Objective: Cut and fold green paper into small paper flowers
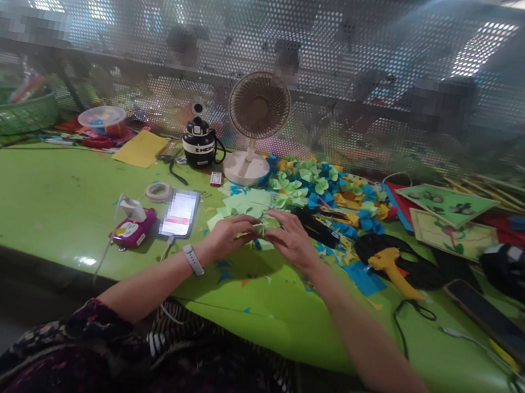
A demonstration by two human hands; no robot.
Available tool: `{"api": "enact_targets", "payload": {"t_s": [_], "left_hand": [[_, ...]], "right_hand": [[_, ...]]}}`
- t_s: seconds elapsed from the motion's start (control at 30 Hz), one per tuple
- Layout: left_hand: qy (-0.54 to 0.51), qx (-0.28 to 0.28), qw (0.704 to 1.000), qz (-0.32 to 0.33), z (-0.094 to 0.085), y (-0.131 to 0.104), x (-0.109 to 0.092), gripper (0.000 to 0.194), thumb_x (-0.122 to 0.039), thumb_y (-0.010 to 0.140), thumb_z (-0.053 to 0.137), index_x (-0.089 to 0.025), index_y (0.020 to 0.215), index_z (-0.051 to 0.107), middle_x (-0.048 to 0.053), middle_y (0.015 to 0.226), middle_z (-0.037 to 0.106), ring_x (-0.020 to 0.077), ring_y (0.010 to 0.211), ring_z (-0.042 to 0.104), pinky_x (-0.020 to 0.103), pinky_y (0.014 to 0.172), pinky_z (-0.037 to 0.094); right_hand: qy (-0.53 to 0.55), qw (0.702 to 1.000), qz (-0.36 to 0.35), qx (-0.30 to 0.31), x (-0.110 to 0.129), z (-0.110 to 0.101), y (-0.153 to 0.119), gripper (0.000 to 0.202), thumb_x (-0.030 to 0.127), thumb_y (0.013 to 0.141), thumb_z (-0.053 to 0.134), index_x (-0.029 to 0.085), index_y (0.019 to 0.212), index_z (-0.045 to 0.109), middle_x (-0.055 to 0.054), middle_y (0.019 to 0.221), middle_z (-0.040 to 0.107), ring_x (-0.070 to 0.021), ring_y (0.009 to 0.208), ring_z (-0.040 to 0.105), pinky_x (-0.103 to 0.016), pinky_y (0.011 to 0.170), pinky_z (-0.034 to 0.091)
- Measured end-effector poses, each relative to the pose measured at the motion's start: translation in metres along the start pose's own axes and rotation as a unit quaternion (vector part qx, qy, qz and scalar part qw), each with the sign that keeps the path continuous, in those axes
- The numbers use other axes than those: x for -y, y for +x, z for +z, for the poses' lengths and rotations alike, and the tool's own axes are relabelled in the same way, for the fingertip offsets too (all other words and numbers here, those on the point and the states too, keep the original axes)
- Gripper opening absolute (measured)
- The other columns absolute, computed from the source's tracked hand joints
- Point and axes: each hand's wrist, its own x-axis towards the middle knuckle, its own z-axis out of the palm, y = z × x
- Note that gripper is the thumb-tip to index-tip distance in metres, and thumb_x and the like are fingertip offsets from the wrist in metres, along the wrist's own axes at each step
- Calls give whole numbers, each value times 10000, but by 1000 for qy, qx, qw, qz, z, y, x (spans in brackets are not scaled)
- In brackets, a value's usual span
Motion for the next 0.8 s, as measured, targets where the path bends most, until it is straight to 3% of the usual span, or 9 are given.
{"api": "enact_targets", "payload": {"t_s": [0.2, 0.37, 0.57, 0.7, 0.8], "left_hand": [[-19, -9, 1000, -18, -3, 4, -2, 160, -276, 845, 687, -170, 962, 662, 123, 1140, 685, 195, 1059, 672, 367, 901, 577], [-67, 6, 997, -44, -5, 4, -2, 116, -261, 851, 676, -180, 933, 670, 103, 1058, 724, 189, 979, 700, 363, 880, 578], [-151, 49, 986, -58, -7, 4, 5, 120, -257, 831, 701, -174, 909, 666, 156, 1264, 638, 231, 1186, 618, 418, 995, 515], [-211, 59, 972, -85, -7, 3, 9, 124, -272, 857, 670, -154, 895, 672, 155, 1154, 680, 219, 1098, 666, 358, 917, 555], [-176, 60, 980, -74, -8, 4, 7, 97, -249, 854, 669, -157, 882, 686, 129, 1043, 712, 201, 1023, 688, 346, 901, 555]], "right_hand": [[18, 999, -7, -28, 2, 0, 0, 139, 284, 929, 569, 248, 930, 703, -97, 1300, 615, -252, 1257, 511, -478, 1019, 458], [28, 999, 5, -19, 0, 1, -1, 130, 269, 919, 582, 262, 945, 710, -88, 1300, 617, -253, 1241, 524, -477, 1020, 452], [43, 999, -7, -14, 3, -4, 0, 159, 284, 935, 553, 260, 941, 710, -89, 1307, 617, -246, 1203, 547, -461, 1005, 457], [43, 999, -6, -17, 4, -5, 0, 154, 305, 934, 559, 256, 921, 704, -90, 1300, 623, -237, 1167, 569, -443, 985, 466], [36, 999, -4, -10, 1, -4, 0, 149, 313, 930, 565, 257, 923, 703, -90, 1310, 620, -238, 1163, 573, -438, 979, 469]]}}
